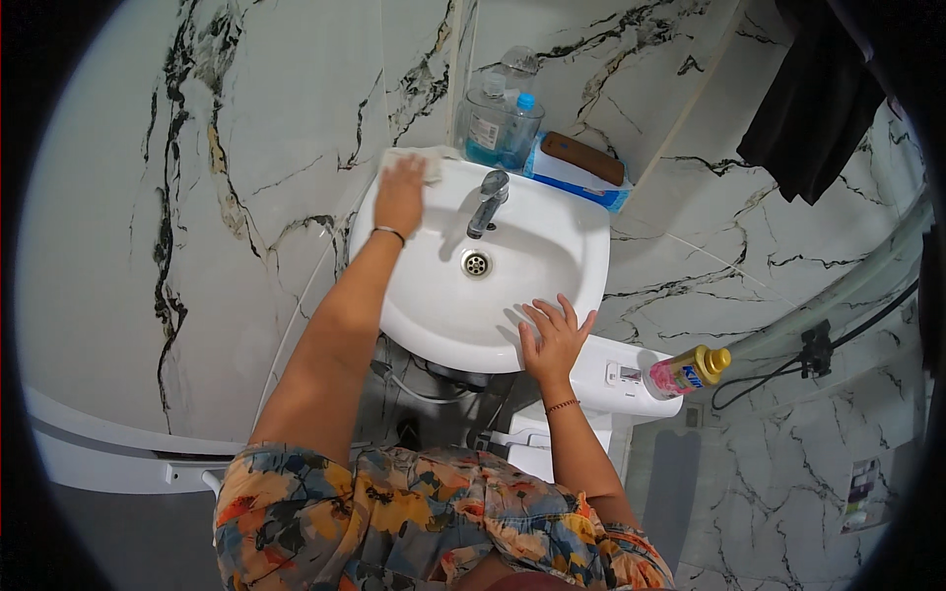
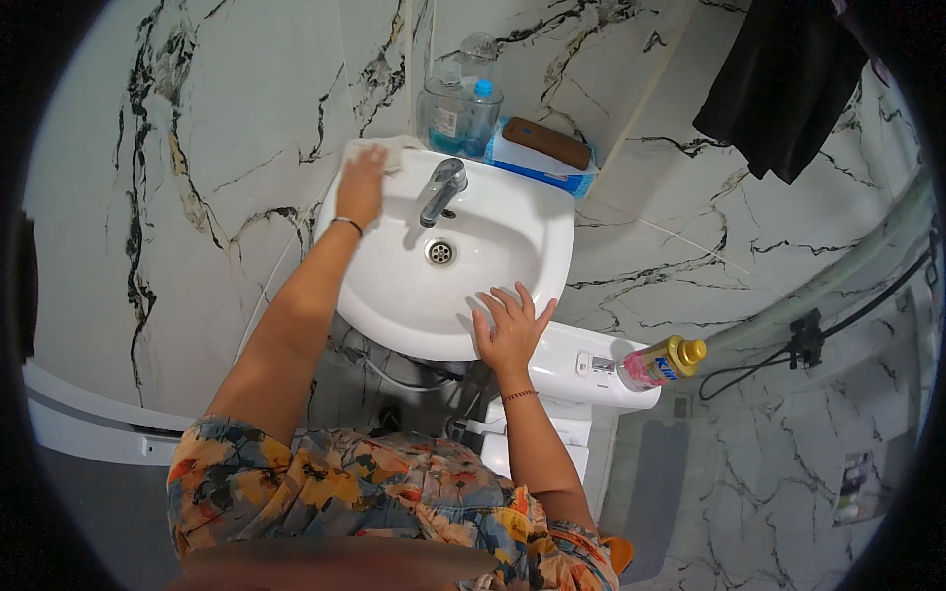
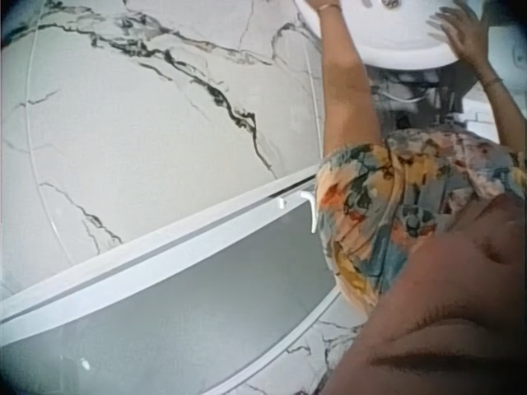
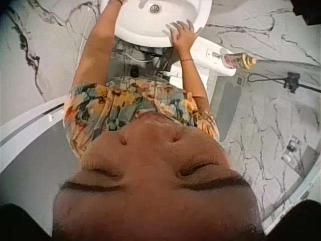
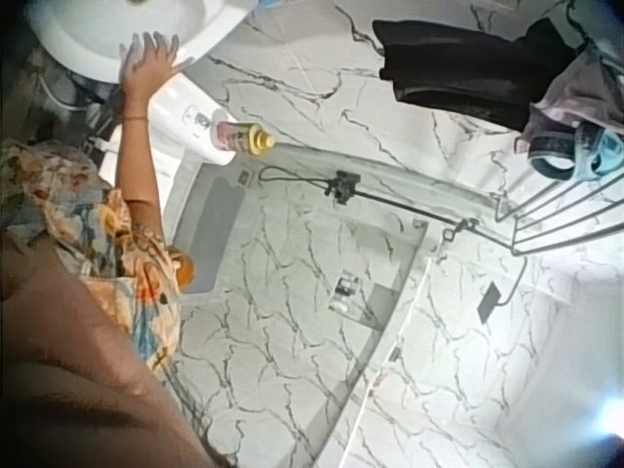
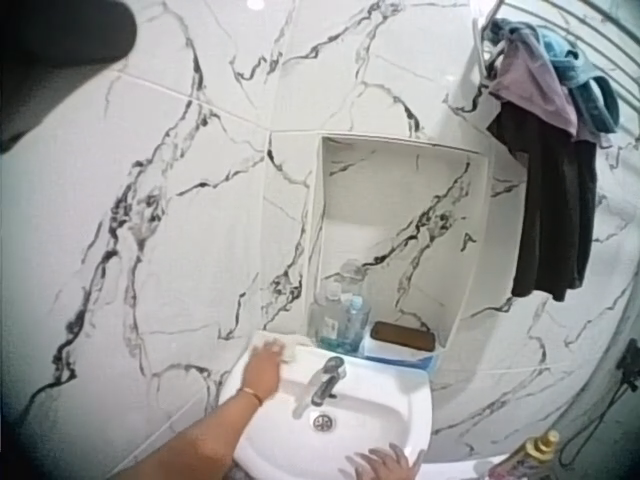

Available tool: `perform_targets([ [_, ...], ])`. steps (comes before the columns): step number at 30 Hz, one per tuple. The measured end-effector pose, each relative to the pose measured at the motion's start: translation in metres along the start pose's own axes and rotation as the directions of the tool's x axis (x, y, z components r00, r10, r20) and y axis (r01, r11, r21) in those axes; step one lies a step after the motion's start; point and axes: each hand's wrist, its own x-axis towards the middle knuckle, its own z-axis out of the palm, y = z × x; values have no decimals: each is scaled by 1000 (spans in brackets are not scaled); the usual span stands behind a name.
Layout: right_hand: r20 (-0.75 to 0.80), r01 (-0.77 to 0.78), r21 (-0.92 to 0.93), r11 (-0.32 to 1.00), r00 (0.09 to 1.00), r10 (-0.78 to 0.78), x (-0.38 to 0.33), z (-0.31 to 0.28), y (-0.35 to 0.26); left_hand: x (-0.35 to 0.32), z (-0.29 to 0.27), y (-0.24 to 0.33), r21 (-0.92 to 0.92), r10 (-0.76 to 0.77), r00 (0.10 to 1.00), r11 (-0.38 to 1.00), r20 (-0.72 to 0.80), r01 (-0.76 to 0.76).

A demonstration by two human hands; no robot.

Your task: Clean the shower glass, door, and sink using a cloth.

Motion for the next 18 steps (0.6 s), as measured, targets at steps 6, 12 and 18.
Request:
perform_targets([
  [6, -2, 20, 12, 1000, 1000, -19, 2, 4, -4, -21, -1, -17, -28, -91, 994, 995, 56, 93],
  [12, -16, 17, 15, 1000, 1000, -16, 3, 4, 1, -89, -25, -6, 7, -47, 990, 999, 135, 46],
  [18, -17, 28, 9, 1000, 999, -28, 4, 6, 0, -98, -30, 0, 252, 16, 961, 964, 276, -88],
])
